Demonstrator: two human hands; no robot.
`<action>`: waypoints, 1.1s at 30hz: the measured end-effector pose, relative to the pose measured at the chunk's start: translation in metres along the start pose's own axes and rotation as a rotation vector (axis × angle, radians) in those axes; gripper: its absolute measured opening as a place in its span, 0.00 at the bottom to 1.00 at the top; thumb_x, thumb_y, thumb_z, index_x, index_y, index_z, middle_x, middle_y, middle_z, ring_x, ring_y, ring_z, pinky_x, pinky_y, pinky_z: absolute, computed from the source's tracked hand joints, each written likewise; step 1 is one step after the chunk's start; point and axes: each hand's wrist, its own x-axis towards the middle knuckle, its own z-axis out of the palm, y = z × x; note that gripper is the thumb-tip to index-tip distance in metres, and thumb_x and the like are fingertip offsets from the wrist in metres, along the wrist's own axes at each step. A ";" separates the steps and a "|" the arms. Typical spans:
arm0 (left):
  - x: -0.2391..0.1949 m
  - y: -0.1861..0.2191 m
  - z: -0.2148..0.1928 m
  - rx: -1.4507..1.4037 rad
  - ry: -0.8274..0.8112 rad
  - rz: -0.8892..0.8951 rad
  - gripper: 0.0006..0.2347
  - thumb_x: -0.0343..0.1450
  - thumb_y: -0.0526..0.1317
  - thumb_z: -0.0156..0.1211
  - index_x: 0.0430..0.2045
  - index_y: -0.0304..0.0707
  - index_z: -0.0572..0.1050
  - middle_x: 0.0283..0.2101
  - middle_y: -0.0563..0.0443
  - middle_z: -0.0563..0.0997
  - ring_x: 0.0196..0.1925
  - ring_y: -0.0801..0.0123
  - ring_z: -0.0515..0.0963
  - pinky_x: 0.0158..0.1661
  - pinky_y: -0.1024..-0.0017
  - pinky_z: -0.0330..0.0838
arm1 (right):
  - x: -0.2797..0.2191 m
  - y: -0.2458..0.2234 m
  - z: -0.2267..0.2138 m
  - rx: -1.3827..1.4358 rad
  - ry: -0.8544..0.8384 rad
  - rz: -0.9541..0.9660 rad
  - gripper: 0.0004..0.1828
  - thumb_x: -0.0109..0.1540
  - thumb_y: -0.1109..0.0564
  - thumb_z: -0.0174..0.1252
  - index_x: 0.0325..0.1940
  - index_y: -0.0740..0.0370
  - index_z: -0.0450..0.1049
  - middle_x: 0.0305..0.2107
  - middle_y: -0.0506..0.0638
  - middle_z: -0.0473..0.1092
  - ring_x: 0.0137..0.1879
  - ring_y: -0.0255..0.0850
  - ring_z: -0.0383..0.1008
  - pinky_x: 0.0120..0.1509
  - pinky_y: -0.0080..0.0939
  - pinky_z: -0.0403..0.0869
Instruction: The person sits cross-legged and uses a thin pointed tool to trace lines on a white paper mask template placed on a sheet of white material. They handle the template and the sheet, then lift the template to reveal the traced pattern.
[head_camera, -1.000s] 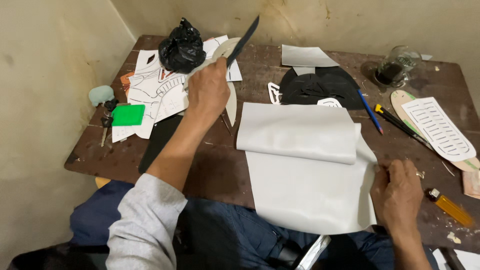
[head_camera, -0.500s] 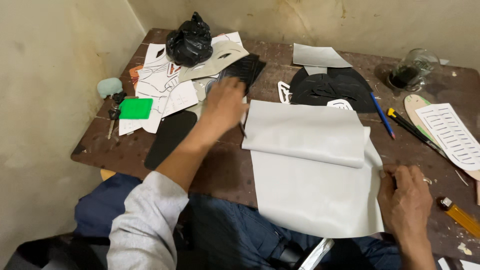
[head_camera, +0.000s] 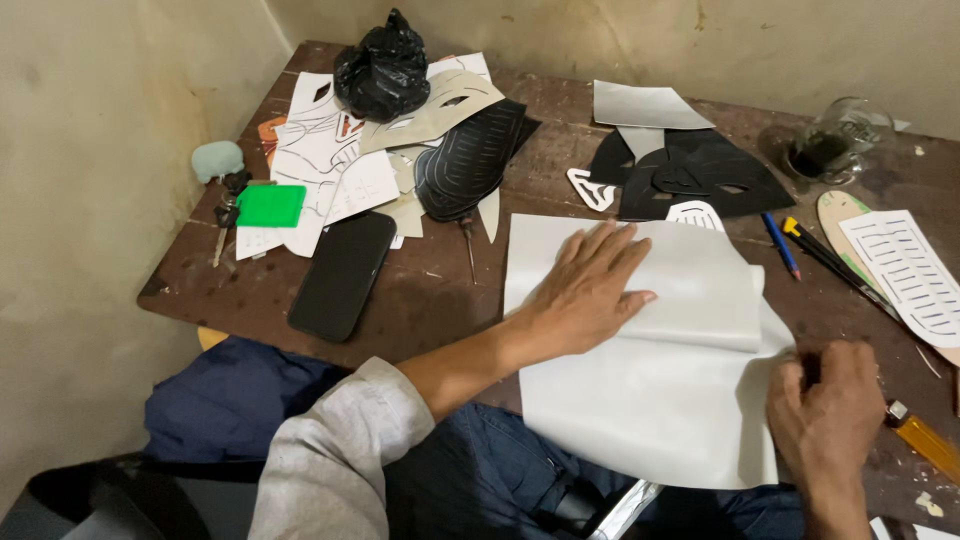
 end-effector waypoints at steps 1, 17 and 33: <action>0.000 0.002 -0.013 -0.022 -0.094 -0.033 0.25 0.77 0.51 0.43 0.64 0.33 0.60 0.71 0.33 0.59 0.76 0.40 0.52 0.69 0.43 0.46 | -0.001 -0.003 -0.005 0.020 0.003 0.035 0.10 0.71 0.55 0.54 0.49 0.66 0.73 0.41 0.58 0.67 0.46 0.50 0.70 0.49 0.53 0.72; -0.051 -0.108 -0.040 0.337 -0.051 -0.294 0.28 0.77 0.53 0.39 0.69 0.31 0.56 0.75 0.43 0.54 0.76 0.61 0.52 0.71 0.47 0.33 | -0.003 -0.006 -0.007 0.189 0.238 -0.202 0.04 0.61 0.63 0.53 0.37 0.68 0.68 0.35 0.63 0.64 0.42 0.63 0.65 0.50 0.62 0.64; -0.074 -0.060 -0.056 0.253 0.431 0.038 0.16 0.74 0.36 0.56 0.56 0.30 0.72 0.58 0.40 0.78 0.64 0.52 0.73 0.67 0.39 0.47 | -0.064 -0.028 -0.063 0.495 0.360 -0.141 0.03 0.70 0.64 0.57 0.46 0.67 0.75 0.39 0.58 0.72 0.42 0.47 0.70 0.46 0.44 0.69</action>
